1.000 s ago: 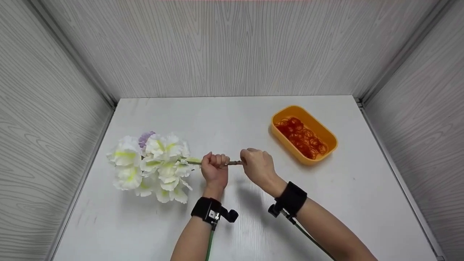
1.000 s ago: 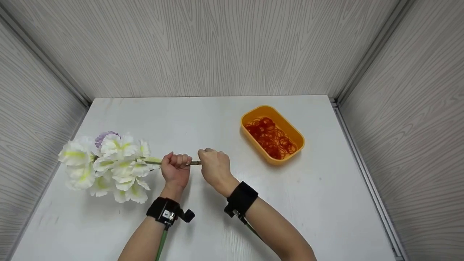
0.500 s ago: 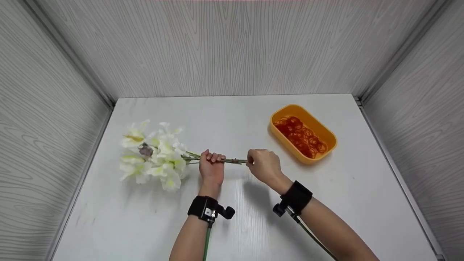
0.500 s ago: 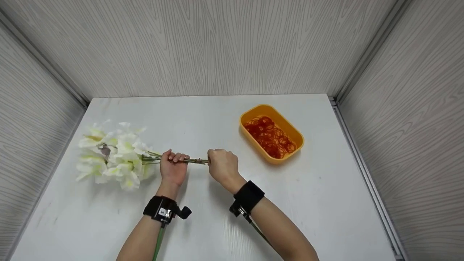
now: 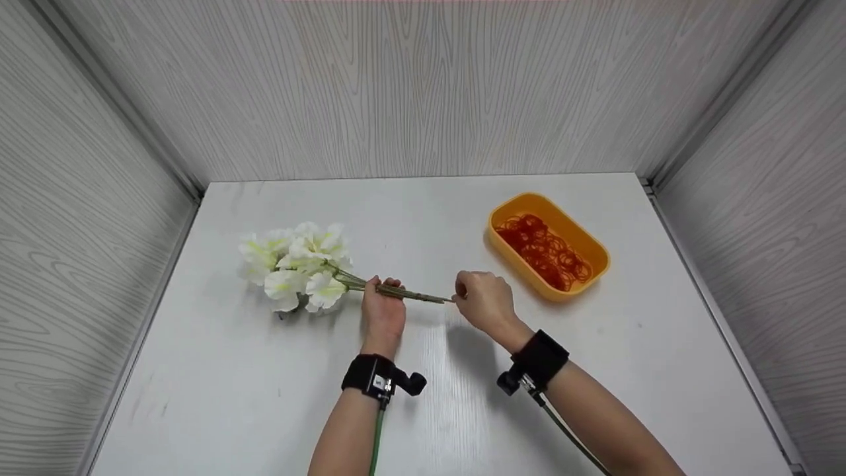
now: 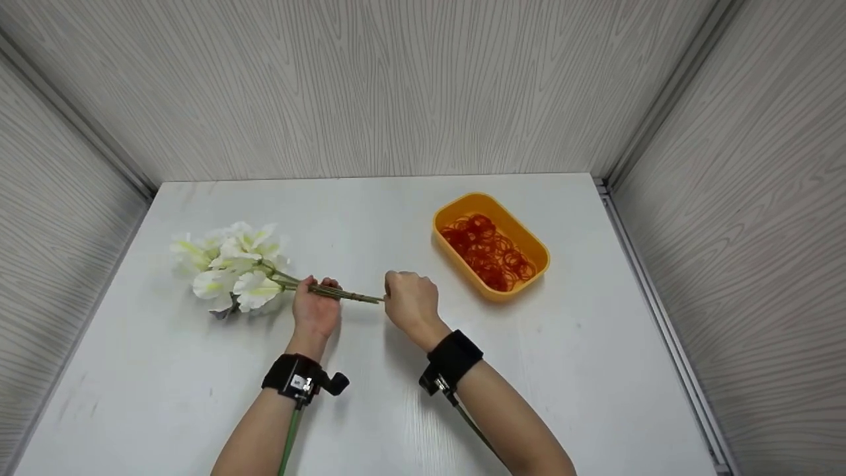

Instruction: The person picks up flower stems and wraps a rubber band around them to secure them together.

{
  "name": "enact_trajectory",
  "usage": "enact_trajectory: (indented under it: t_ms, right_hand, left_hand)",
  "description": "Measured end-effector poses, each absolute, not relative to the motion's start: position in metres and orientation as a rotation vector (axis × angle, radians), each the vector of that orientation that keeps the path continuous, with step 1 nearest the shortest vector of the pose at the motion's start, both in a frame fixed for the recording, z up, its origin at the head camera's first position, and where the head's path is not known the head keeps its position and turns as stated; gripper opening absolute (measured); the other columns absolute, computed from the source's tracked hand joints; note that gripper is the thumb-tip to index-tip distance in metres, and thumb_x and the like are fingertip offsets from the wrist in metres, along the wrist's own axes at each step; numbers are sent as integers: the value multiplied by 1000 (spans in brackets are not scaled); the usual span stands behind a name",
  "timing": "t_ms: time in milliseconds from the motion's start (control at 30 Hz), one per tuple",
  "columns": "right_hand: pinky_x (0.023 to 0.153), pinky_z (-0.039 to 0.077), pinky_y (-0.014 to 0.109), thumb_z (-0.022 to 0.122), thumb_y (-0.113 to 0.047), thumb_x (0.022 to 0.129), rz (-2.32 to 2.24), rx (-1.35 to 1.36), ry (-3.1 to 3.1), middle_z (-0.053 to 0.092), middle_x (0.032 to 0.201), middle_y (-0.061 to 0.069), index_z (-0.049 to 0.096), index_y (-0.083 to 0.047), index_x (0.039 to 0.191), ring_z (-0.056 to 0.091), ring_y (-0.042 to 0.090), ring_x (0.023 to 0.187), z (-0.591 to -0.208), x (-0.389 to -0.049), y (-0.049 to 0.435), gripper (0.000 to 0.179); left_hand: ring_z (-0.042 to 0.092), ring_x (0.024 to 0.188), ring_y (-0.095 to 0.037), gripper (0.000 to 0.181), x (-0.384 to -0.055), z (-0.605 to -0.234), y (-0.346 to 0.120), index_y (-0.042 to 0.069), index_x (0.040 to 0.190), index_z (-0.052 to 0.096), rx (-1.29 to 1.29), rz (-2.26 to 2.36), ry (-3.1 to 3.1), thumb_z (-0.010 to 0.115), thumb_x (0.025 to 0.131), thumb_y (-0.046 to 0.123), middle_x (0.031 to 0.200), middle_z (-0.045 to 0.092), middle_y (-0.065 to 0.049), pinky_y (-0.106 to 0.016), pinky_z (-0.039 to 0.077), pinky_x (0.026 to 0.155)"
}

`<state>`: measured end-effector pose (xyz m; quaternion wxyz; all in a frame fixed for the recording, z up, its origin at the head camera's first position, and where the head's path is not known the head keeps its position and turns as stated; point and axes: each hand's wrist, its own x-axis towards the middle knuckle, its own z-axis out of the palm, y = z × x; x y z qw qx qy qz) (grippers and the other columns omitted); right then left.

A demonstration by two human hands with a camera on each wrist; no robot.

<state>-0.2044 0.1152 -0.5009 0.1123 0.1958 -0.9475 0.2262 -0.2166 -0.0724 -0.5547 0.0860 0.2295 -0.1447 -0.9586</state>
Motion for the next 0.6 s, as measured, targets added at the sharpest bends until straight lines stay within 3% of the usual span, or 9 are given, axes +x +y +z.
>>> enact_trajectory:
  t_ms: [133,333,600]
  right_hand:
    - [52,46,40,78,-9,77,660,552,-2803,60,65,0,64,-13,72,59,23,59,-504,-207,117,16]
    - [52,45,41,79,-11,77,656,544,-2826,60,66,-1,62,-13,71,58,24,60,-509,-208,122,19]
    - [53,46,42,79,-12,77,663,524,-2840,61,68,0,61,-13,72,59,25,62,-511,-209,127,19]
  left_hand:
    - [46,86,-22,16,-221,-560,-76,4,111,28,710,-2840,-600,32,107,18,90,42,-9,-34,33,93]
    - [42,90,-23,19,-222,-564,-82,5,112,34,804,-2826,-997,41,105,20,102,38,-11,-36,30,95]
    - [53,85,-21,20,-216,-562,-86,0,109,42,810,-2773,-1292,43,102,18,89,52,-10,-32,40,85]
